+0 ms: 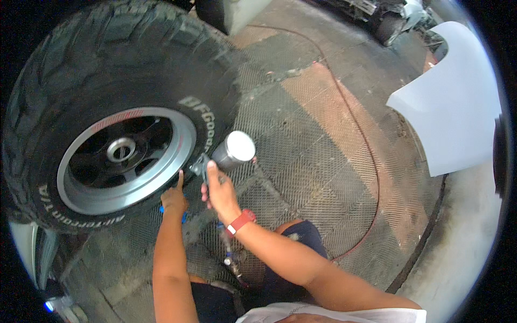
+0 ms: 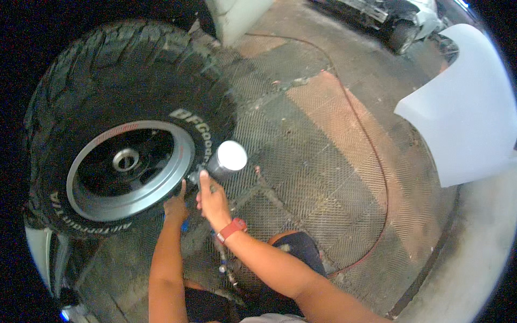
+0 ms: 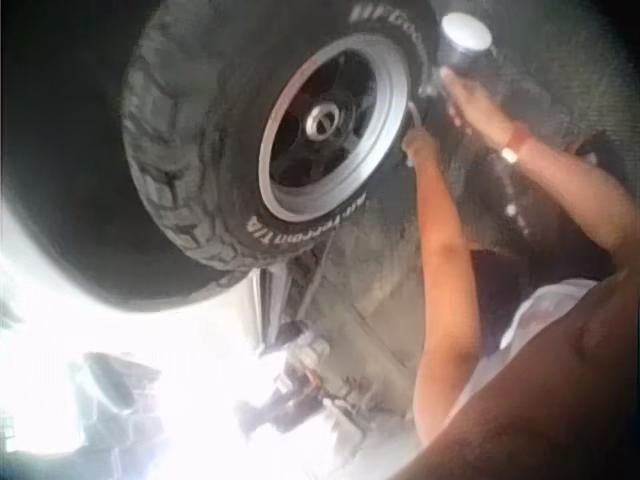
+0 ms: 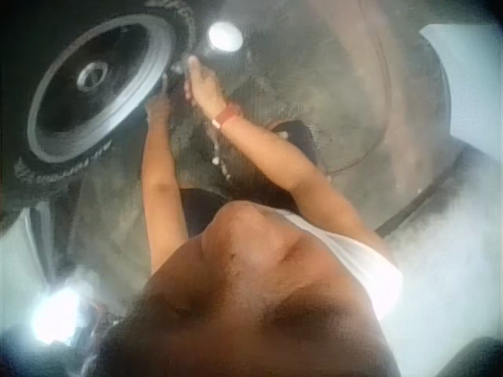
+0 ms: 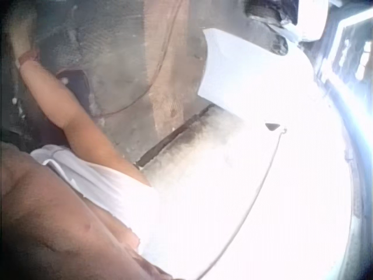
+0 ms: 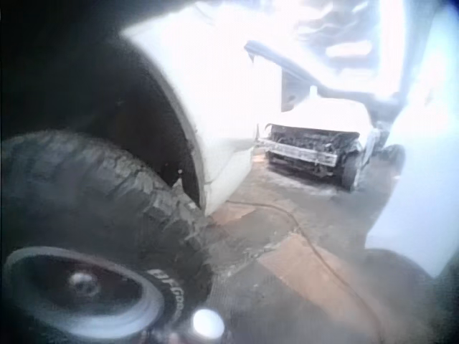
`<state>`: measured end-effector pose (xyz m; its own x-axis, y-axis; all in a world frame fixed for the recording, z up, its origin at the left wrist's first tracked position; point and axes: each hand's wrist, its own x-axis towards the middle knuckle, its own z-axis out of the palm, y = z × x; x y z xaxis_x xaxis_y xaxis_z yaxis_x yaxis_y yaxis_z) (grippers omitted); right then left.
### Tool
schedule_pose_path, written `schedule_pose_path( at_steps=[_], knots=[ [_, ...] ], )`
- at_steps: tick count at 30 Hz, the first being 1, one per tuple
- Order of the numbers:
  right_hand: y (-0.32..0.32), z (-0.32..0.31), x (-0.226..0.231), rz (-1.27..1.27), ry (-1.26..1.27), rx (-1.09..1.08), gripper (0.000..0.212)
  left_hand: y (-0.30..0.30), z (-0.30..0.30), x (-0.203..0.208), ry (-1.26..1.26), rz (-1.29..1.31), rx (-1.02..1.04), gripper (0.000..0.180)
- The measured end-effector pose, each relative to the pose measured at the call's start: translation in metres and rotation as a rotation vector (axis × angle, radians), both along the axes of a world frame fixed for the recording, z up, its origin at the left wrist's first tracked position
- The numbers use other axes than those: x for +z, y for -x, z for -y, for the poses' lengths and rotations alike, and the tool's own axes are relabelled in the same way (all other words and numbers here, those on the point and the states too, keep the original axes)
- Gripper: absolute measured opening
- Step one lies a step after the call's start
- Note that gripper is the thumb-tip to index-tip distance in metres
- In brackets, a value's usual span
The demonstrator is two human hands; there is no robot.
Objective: The person uses a pneumatic polishing tool to clean the rim of a car wheel while holding a blue cloth in the other hand. The person moves the tool around the rim surface, wiping and polishing the metal area.
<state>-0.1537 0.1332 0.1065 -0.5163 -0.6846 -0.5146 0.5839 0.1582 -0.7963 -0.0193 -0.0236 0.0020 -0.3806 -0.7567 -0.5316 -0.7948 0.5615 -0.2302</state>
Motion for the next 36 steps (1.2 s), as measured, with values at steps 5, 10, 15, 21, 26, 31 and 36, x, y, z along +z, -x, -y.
schedule_pose_path(
  at_steps=[5,10,15,21,26,31,36],
  knots=[
    [0.003,0.006,-0.002,-0.016,-0.015,-0.062,0.07,0.002,0.008,0.011,-0.041,-0.329,0.126,0.094],
    [0.019,0.005,0.017,-0.138,0.112,-0.15,0.065,0.064,0.001,0.062,-0.081,-0.704,0.01,0.072],
    [0.025,0.003,0.061,-0.41,0.346,-0.132,0.063,0.095,-0.004,0.141,-0.041,-0.825,-0.089,0.067],
    [0.022,-0.005,0.101,-0.415,0.528,-0.098,0.059,0.07,-0.017,0.214,0.368,-1.141,-0.231,0.057],
    [0.012,-0.004,0.11,-0.385,0.636,-0.069,0.07,0.021,-0.02,0.255,0.571,-1.003,-0.127,0.09],
    [-0.014,0.004,0.12,-0.422,0.699,0.019,0.093,-0.043,-0.021,0.278,0.727,-0.983,0.108,0.098],
    [-0.052,0.018,0.129,-0.367,0.797,0.084,0.093,-0.112,-0.021,0.272,0.758,-1.062,0.317,0.102]
  ],
)
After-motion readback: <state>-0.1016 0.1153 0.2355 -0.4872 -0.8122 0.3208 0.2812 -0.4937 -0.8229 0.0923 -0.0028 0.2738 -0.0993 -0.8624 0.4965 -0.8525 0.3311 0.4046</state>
